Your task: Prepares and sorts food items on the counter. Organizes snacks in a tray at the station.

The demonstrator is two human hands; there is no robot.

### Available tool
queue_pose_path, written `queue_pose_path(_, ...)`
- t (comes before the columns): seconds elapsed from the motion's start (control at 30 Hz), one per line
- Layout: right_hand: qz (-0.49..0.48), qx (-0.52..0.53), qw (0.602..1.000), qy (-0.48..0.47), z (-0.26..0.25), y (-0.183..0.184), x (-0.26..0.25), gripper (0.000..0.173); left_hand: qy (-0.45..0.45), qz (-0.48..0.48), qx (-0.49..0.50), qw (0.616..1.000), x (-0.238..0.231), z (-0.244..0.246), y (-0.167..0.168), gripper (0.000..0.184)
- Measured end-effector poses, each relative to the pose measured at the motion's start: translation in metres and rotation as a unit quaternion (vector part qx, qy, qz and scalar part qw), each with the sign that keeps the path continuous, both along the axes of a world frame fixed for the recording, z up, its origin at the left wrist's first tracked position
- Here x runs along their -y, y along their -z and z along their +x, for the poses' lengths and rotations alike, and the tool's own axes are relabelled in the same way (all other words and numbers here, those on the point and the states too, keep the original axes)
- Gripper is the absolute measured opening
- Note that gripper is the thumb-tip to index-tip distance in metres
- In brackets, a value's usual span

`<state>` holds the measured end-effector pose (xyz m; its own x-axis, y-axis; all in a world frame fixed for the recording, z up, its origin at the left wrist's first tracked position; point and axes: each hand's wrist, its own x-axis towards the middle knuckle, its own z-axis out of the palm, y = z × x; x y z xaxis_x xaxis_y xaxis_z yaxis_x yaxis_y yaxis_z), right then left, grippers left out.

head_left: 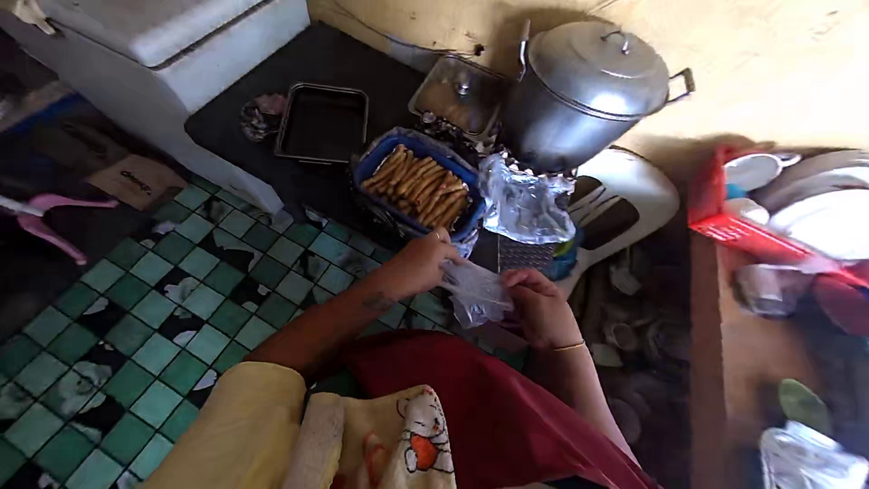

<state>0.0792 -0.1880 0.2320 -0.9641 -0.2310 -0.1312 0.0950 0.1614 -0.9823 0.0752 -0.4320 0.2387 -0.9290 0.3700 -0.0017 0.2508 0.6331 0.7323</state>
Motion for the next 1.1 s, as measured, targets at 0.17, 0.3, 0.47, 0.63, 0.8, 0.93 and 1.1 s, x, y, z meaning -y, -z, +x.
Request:
queue_pose_path(0.17,0.286,-0.329,0.9,0.028,-0.055,0.016,0.024,0.025,-0.038,-0.186,-0.022,0.982,-0.019,-0.066,-0.021,0.073)
queue_pose_path(0.3,-0.02,-0.101,0.994,0.027,-0.097,-0.003,0.04,0.02,0.068,-0.135,-0.113,0.982,-0.056,-0.095,-0.044,0.054)
queue_pose_path(0.47,-0.105,0.066,0.989,-0.077,-0.196,-0.02,0.033,0.039,0.251,-0.116,-0.21,0.938,-0.094,-0.11,-0.046,0.05)
queue_pose_path(0.63,-0.01,-0.136,0.98,0.146,-0.236,-0.012,0.059,0.036,0.368,-0.106,-0.21,0.9,-0.057,-0.144,-0.049,0.059)
queue_pose_path(0.8,0.261,-0.159,0.945,0.116,-0.232,-0.019,0.083,0.04,0.321,0.156,-0.179,0.917,0.057,-0.182,-0.001,0.031)
queue_pose_path(0.93,0.349,-0.025,0.91,0.222,-0.228,0.012,0.118,0.072,0.044,0.038,-0.165,0.985,0.218,-0.218,0.052,0.021)
queue_pose_path(1.1,0.328,0.075,0.903,0.267,-0.221,0.047,0.16,0.061,-0.028,-0.169,-0.016,0.985,0.371,-0.233,0.133,0.041)
